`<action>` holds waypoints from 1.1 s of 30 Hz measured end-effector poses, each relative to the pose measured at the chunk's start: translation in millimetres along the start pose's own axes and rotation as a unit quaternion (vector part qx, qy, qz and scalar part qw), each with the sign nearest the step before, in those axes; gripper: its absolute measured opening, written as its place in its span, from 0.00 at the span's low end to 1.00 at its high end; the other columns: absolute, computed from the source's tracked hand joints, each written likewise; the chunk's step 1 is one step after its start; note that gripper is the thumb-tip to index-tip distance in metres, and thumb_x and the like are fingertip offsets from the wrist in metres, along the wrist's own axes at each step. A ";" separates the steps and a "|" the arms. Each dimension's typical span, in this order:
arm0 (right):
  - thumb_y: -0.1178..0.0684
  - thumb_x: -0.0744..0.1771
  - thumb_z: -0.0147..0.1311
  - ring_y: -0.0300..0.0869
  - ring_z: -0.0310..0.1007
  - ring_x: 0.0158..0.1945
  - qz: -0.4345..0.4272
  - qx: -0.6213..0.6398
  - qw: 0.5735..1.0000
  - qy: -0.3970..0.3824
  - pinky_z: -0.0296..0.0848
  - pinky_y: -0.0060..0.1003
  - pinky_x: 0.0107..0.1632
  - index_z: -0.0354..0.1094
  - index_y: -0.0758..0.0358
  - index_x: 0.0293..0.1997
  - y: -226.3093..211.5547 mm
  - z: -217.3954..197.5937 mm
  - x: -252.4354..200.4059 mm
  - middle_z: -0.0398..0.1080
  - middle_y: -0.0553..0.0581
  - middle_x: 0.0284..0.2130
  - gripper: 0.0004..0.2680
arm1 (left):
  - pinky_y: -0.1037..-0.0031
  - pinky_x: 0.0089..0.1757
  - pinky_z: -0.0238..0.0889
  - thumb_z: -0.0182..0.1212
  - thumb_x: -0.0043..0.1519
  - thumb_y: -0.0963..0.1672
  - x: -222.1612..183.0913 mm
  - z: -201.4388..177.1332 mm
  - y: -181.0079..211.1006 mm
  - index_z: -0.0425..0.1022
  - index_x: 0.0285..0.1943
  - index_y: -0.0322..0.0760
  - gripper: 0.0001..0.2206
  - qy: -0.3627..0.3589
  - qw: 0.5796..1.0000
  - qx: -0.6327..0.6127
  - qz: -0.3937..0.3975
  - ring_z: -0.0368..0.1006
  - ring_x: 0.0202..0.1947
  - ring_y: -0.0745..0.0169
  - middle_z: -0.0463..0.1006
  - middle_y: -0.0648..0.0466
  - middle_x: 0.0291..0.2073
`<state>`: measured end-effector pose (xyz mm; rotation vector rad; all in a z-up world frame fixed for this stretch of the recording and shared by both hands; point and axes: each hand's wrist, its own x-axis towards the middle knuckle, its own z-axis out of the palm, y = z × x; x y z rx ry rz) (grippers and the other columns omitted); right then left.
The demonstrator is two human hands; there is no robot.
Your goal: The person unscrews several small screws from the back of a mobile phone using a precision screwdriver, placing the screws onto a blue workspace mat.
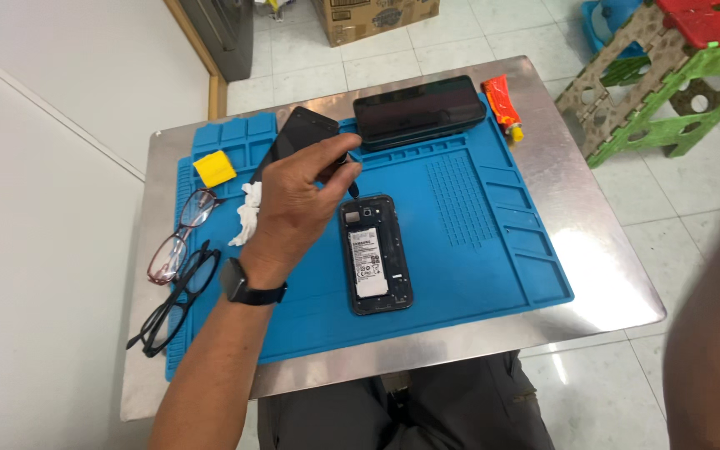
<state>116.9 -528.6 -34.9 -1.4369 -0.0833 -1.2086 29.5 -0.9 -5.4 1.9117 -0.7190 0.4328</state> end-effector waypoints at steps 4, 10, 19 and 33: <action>0.45 0.75 0.53 0.38 0.64 0.43 -0.010 0.018 1.000 0.022 0.75 0.44 0.52 0.68 0.50 0.42 -13.7 43.6 -20.5 0.68 0.49 0.39 0.07 | 0.71 0.51 0.80 0.68 0.68 0.42 5.1 -1.5 -4.8 0.75 0.68 0.37 0.18 -0.018 0.994 0.096 0.043 0.82 0.55 0.55 0.82 0.47 0.60; 0.43 0.71 0.55 0.39 0.44 0.33 0.227 -0.379 0.897 -0.002 0.48 0.51 0.36 0.49 0.51 0.25 66.5 48.5 -69.4 0.45 0.40 0.28 0.17 | 0.65 0.54 0.79 0.57 0.71 0.41 17.7 -15.4 3.8 0.63 0.75 0.43 0.22 -0.185 0.980 0.065 -0.026 0.83 0.52 0.53 0.83 0.50 0.52; 0.39 0.74 0.41 0.77 0.70 0.54 0.239 -0.509 0.766 -0.311 0.66 0.66 0.54 0.78 0.69 0.46 64.3 64.4 -73.6 0.75 0.82 0.48 0.21 | 0.46 0.47 0.77 0.53 0.72 0.42 7.1 -6.4 -5.6 0.52 0.80 0.47 0.26 -0.208 0.973 0.075 -0.063 0.80 0.54 0.43 0.75 0.51 0.66; 0.40 0.77 0.51 0.56 0.72 0.37 0.252 -0.482 0.782 -0.305 0.64 0.56 0.37 0.79 0.64 0.40 62.7 64.9 -79.0 0.75 0.66 0.33 0.18 | 0.52 0.41 0.77 0.60 0.75 0.44 -8.0 -0.2 -20.1 0.61 0.77 0.45 0.22 -0.068 0.983 0.166 0.030 0.82 0.46 0.44 0.84 0.49 0.55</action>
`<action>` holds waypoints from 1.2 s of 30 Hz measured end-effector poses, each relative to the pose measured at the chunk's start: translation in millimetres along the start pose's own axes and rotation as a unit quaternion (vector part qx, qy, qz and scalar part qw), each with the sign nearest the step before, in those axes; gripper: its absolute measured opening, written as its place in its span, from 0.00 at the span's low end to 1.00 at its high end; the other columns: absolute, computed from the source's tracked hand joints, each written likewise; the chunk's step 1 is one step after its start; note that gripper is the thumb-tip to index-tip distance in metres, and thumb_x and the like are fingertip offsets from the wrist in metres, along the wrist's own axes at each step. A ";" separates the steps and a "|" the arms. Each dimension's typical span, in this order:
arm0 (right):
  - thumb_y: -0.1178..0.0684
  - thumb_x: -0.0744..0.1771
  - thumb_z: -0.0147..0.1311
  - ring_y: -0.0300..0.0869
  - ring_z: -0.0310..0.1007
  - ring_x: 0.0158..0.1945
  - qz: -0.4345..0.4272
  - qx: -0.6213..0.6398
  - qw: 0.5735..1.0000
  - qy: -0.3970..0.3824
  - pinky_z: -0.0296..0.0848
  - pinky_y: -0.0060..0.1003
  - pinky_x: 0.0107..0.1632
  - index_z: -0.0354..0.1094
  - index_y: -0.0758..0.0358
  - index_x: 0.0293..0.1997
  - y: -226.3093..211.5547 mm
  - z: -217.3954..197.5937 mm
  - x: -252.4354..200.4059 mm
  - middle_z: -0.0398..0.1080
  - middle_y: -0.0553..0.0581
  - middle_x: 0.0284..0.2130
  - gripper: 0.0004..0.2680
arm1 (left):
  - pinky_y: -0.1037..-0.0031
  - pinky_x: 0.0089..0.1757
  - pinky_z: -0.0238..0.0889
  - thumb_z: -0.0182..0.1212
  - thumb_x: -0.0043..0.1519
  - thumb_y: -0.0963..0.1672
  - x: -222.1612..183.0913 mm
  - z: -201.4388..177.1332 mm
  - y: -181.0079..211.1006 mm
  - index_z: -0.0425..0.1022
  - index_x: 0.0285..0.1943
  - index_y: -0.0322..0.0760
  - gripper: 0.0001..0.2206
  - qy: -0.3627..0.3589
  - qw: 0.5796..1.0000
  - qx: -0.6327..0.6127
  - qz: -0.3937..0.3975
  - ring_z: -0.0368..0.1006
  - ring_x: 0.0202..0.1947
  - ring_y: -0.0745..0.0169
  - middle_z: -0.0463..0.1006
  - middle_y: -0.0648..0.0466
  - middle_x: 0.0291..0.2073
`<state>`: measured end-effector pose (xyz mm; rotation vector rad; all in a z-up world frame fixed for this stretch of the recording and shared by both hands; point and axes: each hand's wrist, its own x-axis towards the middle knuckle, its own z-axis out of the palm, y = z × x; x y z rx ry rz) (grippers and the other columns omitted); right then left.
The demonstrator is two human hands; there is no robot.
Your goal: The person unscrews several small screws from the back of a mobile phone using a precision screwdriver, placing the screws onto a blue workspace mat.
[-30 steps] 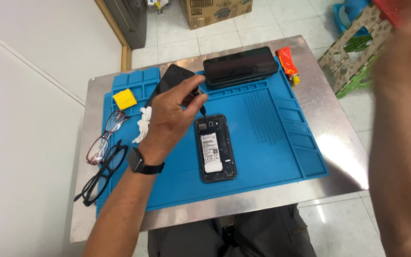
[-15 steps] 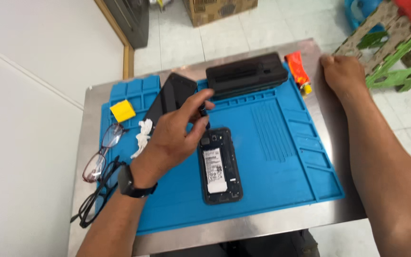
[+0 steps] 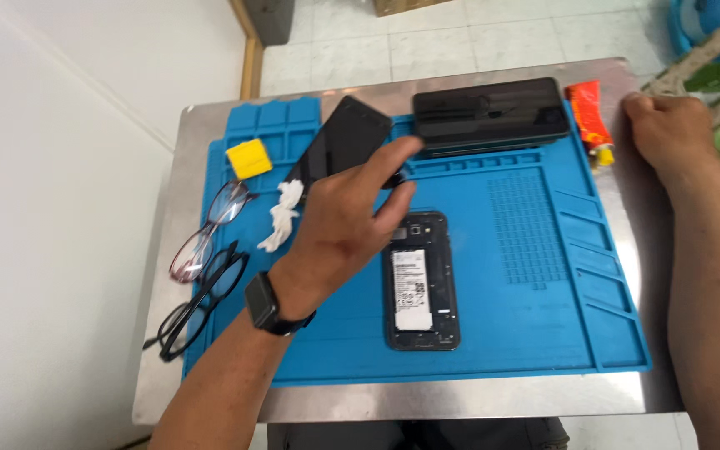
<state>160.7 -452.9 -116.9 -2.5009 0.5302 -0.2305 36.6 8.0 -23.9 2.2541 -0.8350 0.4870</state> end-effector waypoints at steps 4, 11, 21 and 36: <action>0.40 0.79 0.48 0.57 0.73 0.39 0.000 -0.019 1.000 0.001 0.65 0.57 0.36 0.79 0.65 0.42 0.7 2.0 1.3 0.76 0.67 0.37 0.19 | 0.61 0.53 0.81 0.55 0.73 0.41 3.5 -12.8 10.9 0.62 0.77 0.47 0.22 -0.067 0.990 -0.116 -0.052 0.83 0.52 0.53 0.82 0.51 0.51; 0.41 0.79 0.47 0.76 0.74 0.45 -0.118 -0.151 0.978 0.081 0.68 0.65 0.45 0.81 0.65 0.42 26.8 16.0 19.1 0.77 0.80 0.39 0.20 | 0.66 0.39 0.70 0.66 0.72 0.44 4.1 7.9 0.5 0.68 0.73 0.44 0.20 0.065 0.998 -0.008 0.026 0.73 0.36 0.62 0.85 0.55 0.49; 0.41 0.77 0.50 0.71 0.71 0.57 -0.091 -0.083 0.992 0.037 0.66 0.61 0.54 0.81 0.63 0.58 5.7 0.4 -4.4 0.76 0.78 0.53 0.16 | 0.69 0.28 0.65 0.79 0.67 0.51 5.1 9.0 -11.6 0.73 0.71 0.46 0.26 0.082 0.977 0.175 0.092 0.73 0.27 0.63 0.80 0.61 0.30; 0.42 0.76 0.47 0.68 0.73 0.49 -0.071 -0.079 0.994 0.019 0.68 0.63 0.47 0.81 0.65 0.51 -7.4 -4.8 -12.9 0.77 0.77 0.44 0.17 | 0.61 0.28 0.66 0.53 0.64 0.34 17.4 -23.2 20.5 0.62 0.68 0.34 0.21 -0.109 0.991 -0.066 0.029 0.69 0.25 0.54 0.77 0.48 0.40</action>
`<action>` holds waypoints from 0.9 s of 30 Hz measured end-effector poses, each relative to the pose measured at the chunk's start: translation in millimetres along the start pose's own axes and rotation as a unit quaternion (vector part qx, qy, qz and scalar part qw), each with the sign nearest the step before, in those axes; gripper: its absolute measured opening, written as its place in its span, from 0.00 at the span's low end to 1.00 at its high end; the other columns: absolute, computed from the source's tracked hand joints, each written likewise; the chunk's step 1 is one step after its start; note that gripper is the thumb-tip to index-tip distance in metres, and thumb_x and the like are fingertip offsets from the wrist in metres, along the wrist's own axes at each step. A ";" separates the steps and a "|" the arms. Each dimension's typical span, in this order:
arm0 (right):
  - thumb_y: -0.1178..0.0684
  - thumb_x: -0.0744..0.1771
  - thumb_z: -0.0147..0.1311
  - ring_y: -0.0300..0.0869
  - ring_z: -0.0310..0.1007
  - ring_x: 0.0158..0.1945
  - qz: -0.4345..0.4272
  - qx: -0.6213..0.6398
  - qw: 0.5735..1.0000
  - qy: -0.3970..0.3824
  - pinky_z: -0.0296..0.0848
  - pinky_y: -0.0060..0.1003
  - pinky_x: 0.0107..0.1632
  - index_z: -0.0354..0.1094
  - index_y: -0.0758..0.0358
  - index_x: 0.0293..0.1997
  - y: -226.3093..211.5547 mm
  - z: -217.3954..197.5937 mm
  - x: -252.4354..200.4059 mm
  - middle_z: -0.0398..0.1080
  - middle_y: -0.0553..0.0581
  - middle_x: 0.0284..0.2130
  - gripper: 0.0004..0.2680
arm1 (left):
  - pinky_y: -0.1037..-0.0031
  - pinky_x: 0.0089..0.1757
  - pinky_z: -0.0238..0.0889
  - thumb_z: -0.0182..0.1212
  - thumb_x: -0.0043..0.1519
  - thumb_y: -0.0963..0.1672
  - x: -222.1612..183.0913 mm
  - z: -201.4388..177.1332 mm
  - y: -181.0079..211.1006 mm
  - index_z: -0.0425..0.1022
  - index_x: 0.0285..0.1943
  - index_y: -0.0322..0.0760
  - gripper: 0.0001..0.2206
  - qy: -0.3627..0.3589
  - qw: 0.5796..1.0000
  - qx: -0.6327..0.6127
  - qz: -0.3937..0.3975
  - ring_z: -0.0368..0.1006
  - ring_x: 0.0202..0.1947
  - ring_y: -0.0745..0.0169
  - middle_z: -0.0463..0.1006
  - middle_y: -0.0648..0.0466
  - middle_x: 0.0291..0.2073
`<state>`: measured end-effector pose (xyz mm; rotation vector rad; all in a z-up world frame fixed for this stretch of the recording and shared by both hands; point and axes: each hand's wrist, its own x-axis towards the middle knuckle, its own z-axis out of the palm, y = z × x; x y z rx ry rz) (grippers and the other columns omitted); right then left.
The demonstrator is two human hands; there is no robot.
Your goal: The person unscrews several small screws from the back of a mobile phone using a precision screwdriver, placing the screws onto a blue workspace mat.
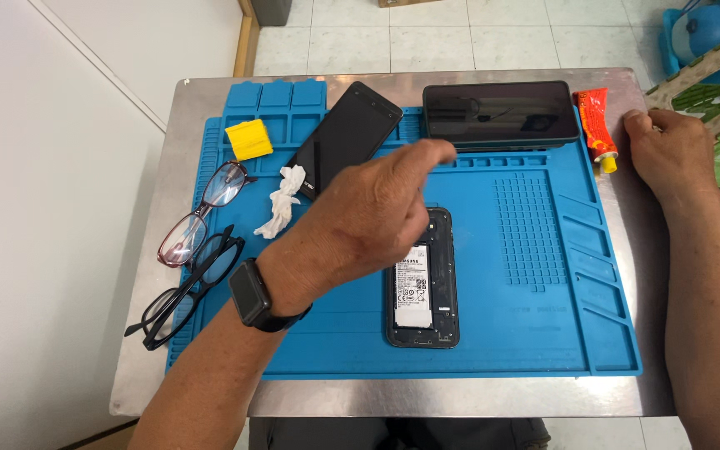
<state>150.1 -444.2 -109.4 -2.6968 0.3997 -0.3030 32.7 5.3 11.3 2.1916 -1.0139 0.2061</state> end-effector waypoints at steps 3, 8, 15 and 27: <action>0.42 0.78 0.46 0.65 0.70 0.43 -0.006 -0.001 1.000 -0.011 0.64 0.62 0.42 0.77 0.67 0.40 3.3 -0.1 -0.8 0.75 0.74 0.36 0.19 | 0.60 0.35 0.71 0.52 0.61 0.32 -0.4 9.0 1.5 0.63 0.68 0.30 0.24 0.027 0.999 -0.005 0.047 0.69 0.30 0.53 0.71 0.51 0.32; 0.42 0.78 0.48 0.65 0.70 0.42 0.002 -0.008 1.000 -0.007 0.64 0.63 0.41 0.76 0.67 0.38 7.0 3.7 2.9 0.74 0.73 0.35 0.19 | 0.68 0.25 0.68 0.78 0.65 0.48 1.8 24.5 -21.5 0.67 0.63 0.41 0.24 0.090 0.953 0.286 0.035 0.71 0.28 0.59 0.74 0.55 0.31; 0.42 0.77 0.48 0.62 0.72 0.44 0.015 0.013 1.000 -0.009 0.66 0.60 0.41 0.80 0.64 0.46 -1.3 -0.3 -0.6 0.77 0.71 0.39 0.17 | 0.59 0.23 0.60 0.64 0.66 0.36 2.5 18.4 -17.0 0.68 0.58 0.39 0.15 0.055 0.979 0.193 0.045 0.68 0.25 0.50 0.73 0.51 0.27; 0.41 0.77 0.48 0.66 0.73 0.46 0.002 -0.007 1.000 0.001 0.67 0.63 0.43 0.81 0.64 0.48 6.6 5.3 5.6 0.78 0.74 0.41 0.17 | 0.49 0.41 0.73 0.62 0.66 0.35 -2.3 -0.4 -11.5 0.58 0.73 0.32 0.26 -0.014 0.998 0.053 0.039 0.80 0.49 0.33 0.81 0.37 0.55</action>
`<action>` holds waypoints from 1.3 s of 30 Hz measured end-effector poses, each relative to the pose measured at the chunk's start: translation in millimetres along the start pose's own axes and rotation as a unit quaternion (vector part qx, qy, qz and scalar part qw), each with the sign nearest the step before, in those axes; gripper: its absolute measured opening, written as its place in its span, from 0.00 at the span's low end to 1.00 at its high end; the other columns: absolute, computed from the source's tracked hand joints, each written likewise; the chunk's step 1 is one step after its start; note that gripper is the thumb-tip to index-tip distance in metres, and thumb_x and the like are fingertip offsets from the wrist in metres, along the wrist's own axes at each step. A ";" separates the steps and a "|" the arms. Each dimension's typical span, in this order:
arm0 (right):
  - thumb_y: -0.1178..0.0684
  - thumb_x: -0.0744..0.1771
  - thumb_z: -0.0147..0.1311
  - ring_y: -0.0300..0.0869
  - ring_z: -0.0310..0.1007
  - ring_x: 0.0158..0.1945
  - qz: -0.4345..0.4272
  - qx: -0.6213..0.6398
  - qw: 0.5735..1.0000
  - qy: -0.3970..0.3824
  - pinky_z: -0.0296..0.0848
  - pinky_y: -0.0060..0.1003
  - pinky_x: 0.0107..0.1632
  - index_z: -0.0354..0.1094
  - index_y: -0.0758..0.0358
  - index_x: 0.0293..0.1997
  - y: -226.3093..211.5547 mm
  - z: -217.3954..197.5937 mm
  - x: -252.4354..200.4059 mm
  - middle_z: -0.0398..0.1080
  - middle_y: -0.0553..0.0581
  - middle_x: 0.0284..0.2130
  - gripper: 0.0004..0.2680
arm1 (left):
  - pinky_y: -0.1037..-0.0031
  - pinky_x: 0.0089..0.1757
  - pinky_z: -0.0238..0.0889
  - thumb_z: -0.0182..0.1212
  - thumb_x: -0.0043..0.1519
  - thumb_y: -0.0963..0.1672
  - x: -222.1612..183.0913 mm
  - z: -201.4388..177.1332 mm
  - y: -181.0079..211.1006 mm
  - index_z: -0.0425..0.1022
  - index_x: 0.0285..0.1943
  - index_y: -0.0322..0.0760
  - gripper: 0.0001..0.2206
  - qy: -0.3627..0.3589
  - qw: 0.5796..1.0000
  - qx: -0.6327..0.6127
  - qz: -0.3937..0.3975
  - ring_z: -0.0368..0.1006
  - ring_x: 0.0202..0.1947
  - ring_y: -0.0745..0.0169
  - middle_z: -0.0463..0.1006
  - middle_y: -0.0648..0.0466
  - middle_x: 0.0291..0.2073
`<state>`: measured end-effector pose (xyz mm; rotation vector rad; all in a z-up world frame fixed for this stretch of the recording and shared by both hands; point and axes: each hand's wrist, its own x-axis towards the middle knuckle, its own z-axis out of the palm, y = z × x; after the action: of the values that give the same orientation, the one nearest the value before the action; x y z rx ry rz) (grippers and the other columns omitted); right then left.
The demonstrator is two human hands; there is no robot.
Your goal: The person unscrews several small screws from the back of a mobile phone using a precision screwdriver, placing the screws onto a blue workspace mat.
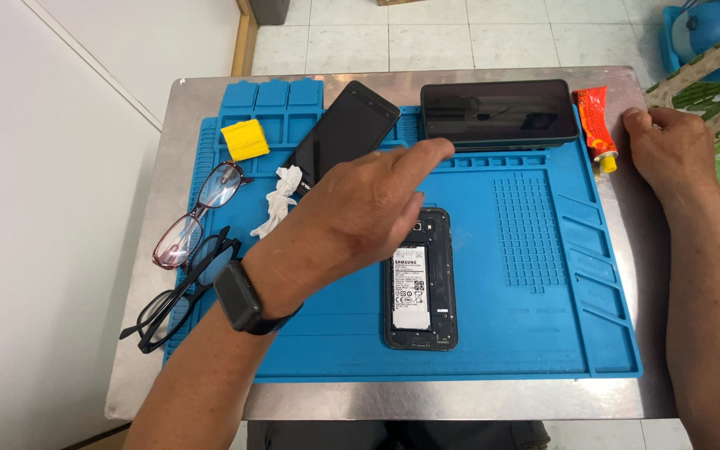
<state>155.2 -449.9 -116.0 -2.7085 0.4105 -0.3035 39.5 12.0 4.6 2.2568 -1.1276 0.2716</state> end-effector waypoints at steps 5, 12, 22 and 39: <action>0.42 0.78 0.47 0.68 0.72 0.43 -0.020 -0.004 1.000 -0.006 0.64 0.61 0.43 0.75 0.67 0.36 6.4 1.5 2.7 0.74 0.76 0.34 0.20 | 0.64 0.34 0.73 0.55 0.70 0.38 -6.4 -25.2 1.8 0.62 0.72 0.37 0.20 0.005 0.996 -0.048 -0.071 0.79 0.35 0.53 0.81 0.47 0.44; 0.42 0.79 0.49 0.64 0.72 0.42 -0.014 -0.003 1.000 -0.008 0.65 0.59 0.41 0.78 0.67 0.40 5.5 1.0 2.4 0.77 0.73 0.37 0.19 | 0.66 0.31 0.65 0.53 0.70 0.39 -16.0 -36.8 -5.3 0.65 0.67 0.37 0.16 0.001 0.991 -0.077 -0.110 0.75 0.29 0.59 0.80 0.54 0.37; 0.41 0.79 0.48 0.65 0.73 0.43 -0.021 -0.019 1.000 0.002 0.66 0.60 0.42 0.78 0.67 0.40 12.4 5.8 6.1 0.77 0.74 0.36 0.19 | 0.64 0.31 0.63 0.53 0.73 0.42 -17.0 -31.8 -1.0 0.65 0.67 0.40 0.14 -0.010 0.989 -0.100 -0.111 0.69 0.25 0.60 0.76 0.56 0.34; 0.41 0.78 0.48 0.66 0.73 0.45 -0.006 -0.018 1.000 0.004 0.67 0.61 0.44 0.81 0.64 0.44 8.9 6.5 6.6 0.77 0.74 0.39 0.18 | 0.67 0.28 0.60 0.53 0.72 0.41 -17.1 -33.7 2.5 0.67 0.65 0.38 0.13 -0.051 0.988 -0.117 -0.091 0.67 0.25 0.62 0.76 0.56 0.30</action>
<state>160.9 -457.8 -124.4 -2.7478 0.4050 -0.3142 29.6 42.1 25.4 2.1645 -0.9413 -0.0496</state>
